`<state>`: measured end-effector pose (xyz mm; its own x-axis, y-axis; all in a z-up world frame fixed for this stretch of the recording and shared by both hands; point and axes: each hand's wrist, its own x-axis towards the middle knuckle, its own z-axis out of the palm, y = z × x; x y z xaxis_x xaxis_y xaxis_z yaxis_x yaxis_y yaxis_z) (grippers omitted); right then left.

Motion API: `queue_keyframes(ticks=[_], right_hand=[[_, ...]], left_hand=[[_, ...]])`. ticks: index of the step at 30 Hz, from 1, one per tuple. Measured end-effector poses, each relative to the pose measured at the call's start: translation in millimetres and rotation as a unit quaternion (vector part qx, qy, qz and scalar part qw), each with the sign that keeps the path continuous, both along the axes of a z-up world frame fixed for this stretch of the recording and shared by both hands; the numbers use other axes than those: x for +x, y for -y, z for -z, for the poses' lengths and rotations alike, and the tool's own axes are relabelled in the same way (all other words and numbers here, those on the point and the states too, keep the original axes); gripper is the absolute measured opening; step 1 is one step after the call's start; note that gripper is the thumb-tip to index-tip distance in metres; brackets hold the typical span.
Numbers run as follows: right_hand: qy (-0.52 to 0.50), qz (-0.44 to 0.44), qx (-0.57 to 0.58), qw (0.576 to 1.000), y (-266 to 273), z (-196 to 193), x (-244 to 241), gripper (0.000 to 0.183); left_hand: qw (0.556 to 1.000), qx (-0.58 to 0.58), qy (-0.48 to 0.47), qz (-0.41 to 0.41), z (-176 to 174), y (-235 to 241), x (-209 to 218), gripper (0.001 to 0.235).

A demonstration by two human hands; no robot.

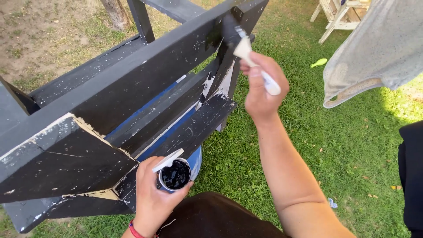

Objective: Painting a black wooden structure using a paintbrush and a small container of black paint.

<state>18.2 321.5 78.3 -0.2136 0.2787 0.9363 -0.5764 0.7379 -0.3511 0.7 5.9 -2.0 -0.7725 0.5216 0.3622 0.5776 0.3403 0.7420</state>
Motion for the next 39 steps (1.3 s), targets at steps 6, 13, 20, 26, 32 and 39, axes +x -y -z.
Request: queue_keyframes(ticks=[6, 13, 20, 26, 32, 39], right_hand=[[0.025, -0.032, 0.007, 0.999, 9, 3, -27, 0.028], [-0.052, -0.025, -0.068, 0.996, 6, -1, -11, 0.026], [0.027, -0.056, -0.101, 0.993, 4, 9, -14, 0.023], [-0.054, -0.143, -0.19, 0.97, 5, 5, -14, 0.023], [-0.01, -0.058, -0.123, 0.991, 1, 2, -15, 0.024], [0.032, -0.034, -0.068, 0.997, -4, -4, -10, 0.026]], left_hand=[[1.0, -0.005, 0.017, 0.004, 1, -2, 3, 0.077], [0.999, -0.018, 0.03, -0.008, 5, 5, 1, 0.08], [1.0, -0.009, 0.02, 0.002, 5, 1, 6, 0.079], [1.0, -0.004, 0.014, -0.005, 8, 9, 3, 0.08], [1.0, -0.002, 0.01, -0.007, 9, 7, 3, 0.081], [1.0, 0.0, 0.025, 0.012, 6, 6, 5, 0.077]])
